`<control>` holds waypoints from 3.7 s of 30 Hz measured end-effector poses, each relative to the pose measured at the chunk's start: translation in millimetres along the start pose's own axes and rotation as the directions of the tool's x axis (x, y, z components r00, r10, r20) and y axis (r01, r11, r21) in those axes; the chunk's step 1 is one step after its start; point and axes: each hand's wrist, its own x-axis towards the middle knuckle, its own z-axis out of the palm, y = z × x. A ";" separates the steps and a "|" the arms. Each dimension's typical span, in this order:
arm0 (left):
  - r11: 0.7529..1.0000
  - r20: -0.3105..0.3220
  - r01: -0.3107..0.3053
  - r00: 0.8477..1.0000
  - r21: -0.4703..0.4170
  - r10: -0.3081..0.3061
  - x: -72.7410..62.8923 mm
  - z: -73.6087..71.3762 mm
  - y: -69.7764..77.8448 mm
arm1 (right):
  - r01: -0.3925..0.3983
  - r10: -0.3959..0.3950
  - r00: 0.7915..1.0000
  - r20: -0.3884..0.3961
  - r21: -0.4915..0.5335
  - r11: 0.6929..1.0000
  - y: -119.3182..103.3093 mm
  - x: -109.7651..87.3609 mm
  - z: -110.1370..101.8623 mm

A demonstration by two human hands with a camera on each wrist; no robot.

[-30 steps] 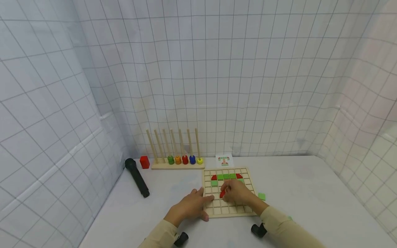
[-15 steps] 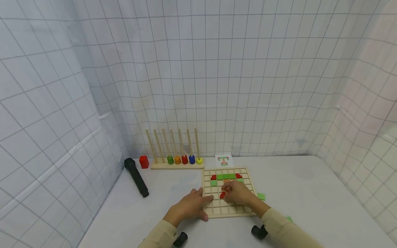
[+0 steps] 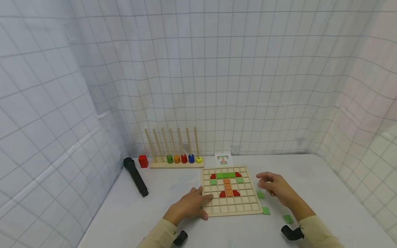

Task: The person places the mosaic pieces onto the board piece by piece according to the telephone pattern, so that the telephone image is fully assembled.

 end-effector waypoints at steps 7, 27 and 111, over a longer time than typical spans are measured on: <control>1.000 0.008 -0.001 1.000 -0.018 0.001 -1.9 0.9 -0.5 | -0.056 0.056 0.998 0.042 -0.006 0.998 19.4 -5.2 -17.4; 1.000 -0.012 -0.015 1.000 -0.011 0.015 -2.8 -1.4 0.8 | -0.023 0.023 1.000 -0.004 -0.337 0.941 29.1 -1.8 -3.8; 1.000 0.004 0.008 1.000 -0.027 -0.008 -3.7 -4.2 4.5 | 0.103 -0.059 0.988 0.146 -0.311 0.945 -0.2 -3.5 78.3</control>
